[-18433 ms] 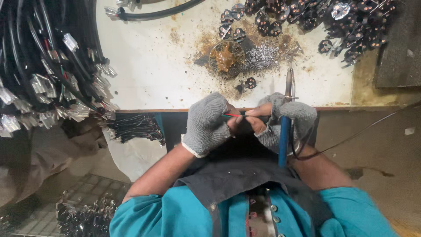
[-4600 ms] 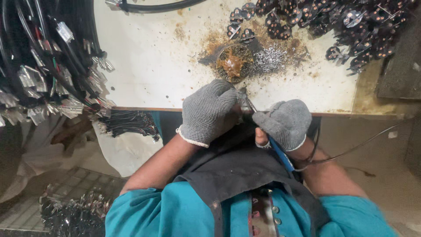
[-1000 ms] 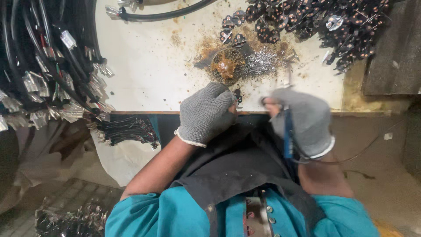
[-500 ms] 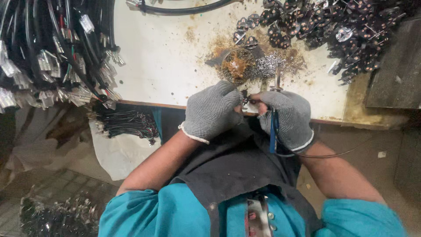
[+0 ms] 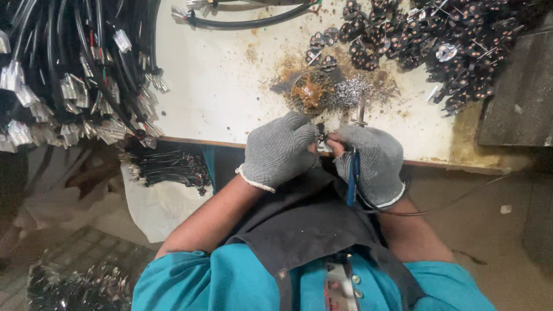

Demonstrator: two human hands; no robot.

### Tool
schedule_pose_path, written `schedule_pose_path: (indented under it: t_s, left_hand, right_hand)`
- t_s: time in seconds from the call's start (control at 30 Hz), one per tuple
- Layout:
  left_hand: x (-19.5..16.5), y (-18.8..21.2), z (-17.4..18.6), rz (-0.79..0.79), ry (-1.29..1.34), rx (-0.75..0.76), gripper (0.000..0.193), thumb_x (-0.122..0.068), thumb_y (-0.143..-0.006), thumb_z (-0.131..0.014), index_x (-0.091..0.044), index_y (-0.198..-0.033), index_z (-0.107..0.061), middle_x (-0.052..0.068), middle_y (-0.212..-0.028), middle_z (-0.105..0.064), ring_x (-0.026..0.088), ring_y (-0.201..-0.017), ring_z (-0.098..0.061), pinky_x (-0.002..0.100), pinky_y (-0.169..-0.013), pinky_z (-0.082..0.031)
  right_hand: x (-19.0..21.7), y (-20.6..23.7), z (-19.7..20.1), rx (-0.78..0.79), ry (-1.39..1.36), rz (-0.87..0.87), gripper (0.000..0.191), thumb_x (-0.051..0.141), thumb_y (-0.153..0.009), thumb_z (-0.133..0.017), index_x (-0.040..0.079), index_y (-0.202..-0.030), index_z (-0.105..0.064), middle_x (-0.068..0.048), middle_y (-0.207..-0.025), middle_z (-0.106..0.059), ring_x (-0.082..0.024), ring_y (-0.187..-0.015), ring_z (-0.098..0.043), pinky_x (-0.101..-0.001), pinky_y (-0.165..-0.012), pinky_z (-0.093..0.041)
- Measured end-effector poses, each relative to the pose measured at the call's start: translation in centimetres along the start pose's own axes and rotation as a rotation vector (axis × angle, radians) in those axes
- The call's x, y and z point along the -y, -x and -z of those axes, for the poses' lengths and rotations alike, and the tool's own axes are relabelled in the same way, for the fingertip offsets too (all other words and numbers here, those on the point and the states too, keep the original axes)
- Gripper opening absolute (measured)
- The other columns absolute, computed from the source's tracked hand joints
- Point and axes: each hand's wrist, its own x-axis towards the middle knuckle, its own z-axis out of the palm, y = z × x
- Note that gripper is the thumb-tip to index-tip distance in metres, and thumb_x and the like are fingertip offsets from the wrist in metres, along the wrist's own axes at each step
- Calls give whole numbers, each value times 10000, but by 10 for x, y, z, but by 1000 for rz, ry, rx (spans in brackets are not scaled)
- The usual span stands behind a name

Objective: The person sits at a cluttered workbench and solders electrical wires to connectors. They hold a wire in one gloved hand, apply the soldering iron tip to the exposed conductor, and use pliers to handle and position small connector parts, repeating the process on successive wire assemblies.

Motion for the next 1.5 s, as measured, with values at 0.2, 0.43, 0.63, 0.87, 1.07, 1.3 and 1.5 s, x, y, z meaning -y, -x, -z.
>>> schedule_pose_path:
  t_s: [0.2,0.43,0.63,0.87,1.07,1.3,1.5]
  left_hand:
    - [-3,-1,0,4,-1,-16,108,-220,-748,-739,-168,-795,-656,49,-878,-645,292,-746,-674,441,-612,-523]
    - [4,-2,0,-4,1,20,111,-238,-749,-724,-170,-809,-661,66,-876,-642,301,-752,-675,446,-605,-519]
    - [3,-1,-3,16,-35,17,102,-241,-782,-719,-165,-826,-666,67,-889,-648,300,-749,-673,446,-604,-524]
    - [2,-1,-3,22,-54,6,112,-255,-802,-738,-174,-840,-671,60,-899,-649,298,-759,-674,447,-611,-525]
    - [4,1,-2,-21,-20,4,175,-246,-736,-748,-145,-862,-682,73,-932,-659,304,-769,-684,435,-598,-525]
    - [3,-1,-5,-5,47,-85,118,-209,-799,-794,-158,-869,-713,55,-906,-671,278,-772,-689,407,-642,-542]
    - [7,2,-4,-20,103,-106,117,-209,-797,-800,-152,-874,-732,55,-922,-702,269,-799,-707,386,-673,-561]
  right_hand:
    - [-7,-23,8,-8,104,8,264,229,-893,-867,124,-1030,-667,-82,-883,-675,-325,-815,-658,-434,-735,-516]
    - [-6,-14,3,35,206,179,320,109,-862,-836,100,-1137,-673,-92,-904,-663,-344,-817,-631,-455,-725,-495]
    - [-2,-9,17,113,275,435,278,109,-814,-803,149,-1077,-722,-115,-1010,-730,-310,-895,-699,-416,-708,-540]
    - [7,-18,14,25,207,415,186,179,-877,-798,184,-1040,-708,-46,-1056,-741,-279,-918,-706,-414,-744,-546]
    - [14,-8,-12,-68,-632,-255,141,120,-916,-667,200,-1024,-711,-34,-1069,-648,-174,-803,-688,-363,-815,-617]
    - [-1,1,-4,-157,6,-12,220,131,-817,-900,120,-976,-748,-87,-934,-695,-283,-871,-662,-398,-781,-533]
    - [8,-7,2,-33,-812,-542,264,249,-742,-886,128,-954,-787,-81,-889,-684,-255,-781,-689,-364,-681,-547]
